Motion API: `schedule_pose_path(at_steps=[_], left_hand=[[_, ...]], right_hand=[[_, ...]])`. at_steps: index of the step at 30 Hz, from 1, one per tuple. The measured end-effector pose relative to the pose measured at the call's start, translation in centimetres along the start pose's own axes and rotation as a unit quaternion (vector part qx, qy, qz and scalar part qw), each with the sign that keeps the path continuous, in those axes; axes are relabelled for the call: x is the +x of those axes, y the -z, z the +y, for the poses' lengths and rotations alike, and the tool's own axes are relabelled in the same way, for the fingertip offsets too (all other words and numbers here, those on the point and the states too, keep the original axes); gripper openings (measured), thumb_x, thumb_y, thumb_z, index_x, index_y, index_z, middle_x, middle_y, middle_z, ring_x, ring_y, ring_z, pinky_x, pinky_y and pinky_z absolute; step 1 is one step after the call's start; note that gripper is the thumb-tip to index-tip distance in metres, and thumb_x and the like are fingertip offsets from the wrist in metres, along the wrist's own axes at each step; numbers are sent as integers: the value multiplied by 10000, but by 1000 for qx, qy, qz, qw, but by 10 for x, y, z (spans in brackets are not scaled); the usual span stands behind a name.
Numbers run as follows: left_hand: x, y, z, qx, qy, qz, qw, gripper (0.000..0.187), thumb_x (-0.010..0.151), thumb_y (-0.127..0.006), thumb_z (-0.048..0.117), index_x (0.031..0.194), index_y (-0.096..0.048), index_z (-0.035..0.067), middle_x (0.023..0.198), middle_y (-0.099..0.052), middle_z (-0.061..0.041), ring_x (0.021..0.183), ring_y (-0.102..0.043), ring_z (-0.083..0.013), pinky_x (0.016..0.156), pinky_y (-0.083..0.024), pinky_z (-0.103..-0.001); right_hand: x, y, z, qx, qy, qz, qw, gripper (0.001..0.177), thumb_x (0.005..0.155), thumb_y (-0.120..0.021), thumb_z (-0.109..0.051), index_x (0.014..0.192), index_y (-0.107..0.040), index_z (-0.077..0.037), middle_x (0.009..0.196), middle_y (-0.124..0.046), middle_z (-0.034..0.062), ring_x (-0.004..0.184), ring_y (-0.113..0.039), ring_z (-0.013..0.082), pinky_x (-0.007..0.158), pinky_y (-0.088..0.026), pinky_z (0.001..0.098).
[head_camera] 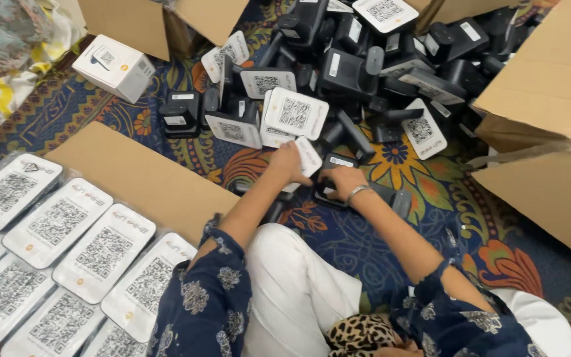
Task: The person packs electronic stands and components with QR codes into plastic bags and cardboard boxes while sitting on the floor.
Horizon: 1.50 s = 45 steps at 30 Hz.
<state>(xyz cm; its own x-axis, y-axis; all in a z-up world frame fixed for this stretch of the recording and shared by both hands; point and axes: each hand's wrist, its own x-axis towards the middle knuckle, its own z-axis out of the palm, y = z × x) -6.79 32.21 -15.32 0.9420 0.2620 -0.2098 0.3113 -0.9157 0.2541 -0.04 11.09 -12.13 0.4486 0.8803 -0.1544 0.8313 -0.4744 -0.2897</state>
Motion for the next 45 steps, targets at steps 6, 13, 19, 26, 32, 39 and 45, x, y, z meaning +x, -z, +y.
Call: schedule_pose_path(at_steps=[6,13,19,26,32,39,45], left_hand=[[38,-58,165,-76,-17,-52,996,1601,476,-787,895,1432,-308,-297,1308,-616,-315,1193,-658,-345,985,-559,-343],[22,-10,174,-159,-157,-38,974,995,672,-773,717,1365,-560,36,1262,-659,-225,1149,-653,-375,938,-535,-453],[23,80,-41,-125,-79,422,894,496,887,-762,300,1255,-558,37,1141,-662,-179,1017,-661,-390,820,-542,-483],[19,116,-203,-88,280,236,926,857,733,-853,560,1407,-536,137,1423,-431,-250,1332,-337,-506,1046,-289,-739],[33,108,-227,-164,380,109,904,858,608,-834,683,1364,-644,325,1645,-168,-179,1489,116,-549,1057,-84,-883],[50,93,-234,-162,353,122,913,743,667,-763,688,1293,-712,290,1648,-272,-162,1543,79,-479,1031,-81,-924],[39,78,-217,-131,317,135,930,617,702,-762,621,1211,-773,272,1581,-391,-194,1544,-29,-465,1061,-134,-876]], right_hand=[[-106,33,101,-35,-155,-57,986,657,653,-885,-296,1264,-645,-256,1153,-713,112,1077,-672,339,865,-556,476],[-148,40,143,-130,-302,-147,933,633,692,-911,-292,1261,-677,-145,1285,-669,134,1203,-644,325,934,-564,460],[-58,66,46,-264,-260,5,929,219,886,-647,-153,1056,-757,-69,1165,-687,144,1132,-655,324,895,-550,435],[121,70,-63,-27,19,121,992,983,641,-940,-290,1474,-435,-162,1499,-410,161,1407,-364,383,1035,-362,699],[194,52,-71,-92,-49,69,992,1325,399,-1037,-189,1506,-338,-395,1592,-293,148,1397,-300,476,922,-433,717],[205,62,-72,-8,-94,33,995,1332,347,-1058,-244,1466,-360,-430,1404,-446,95,1268,-447,453,911,-572,518],[186,57,-59,5,-98,102,990,1386,338,-1056,-248,1489,-296,-379,1363,-446,128,1234,-471,437,840,-587,480]])
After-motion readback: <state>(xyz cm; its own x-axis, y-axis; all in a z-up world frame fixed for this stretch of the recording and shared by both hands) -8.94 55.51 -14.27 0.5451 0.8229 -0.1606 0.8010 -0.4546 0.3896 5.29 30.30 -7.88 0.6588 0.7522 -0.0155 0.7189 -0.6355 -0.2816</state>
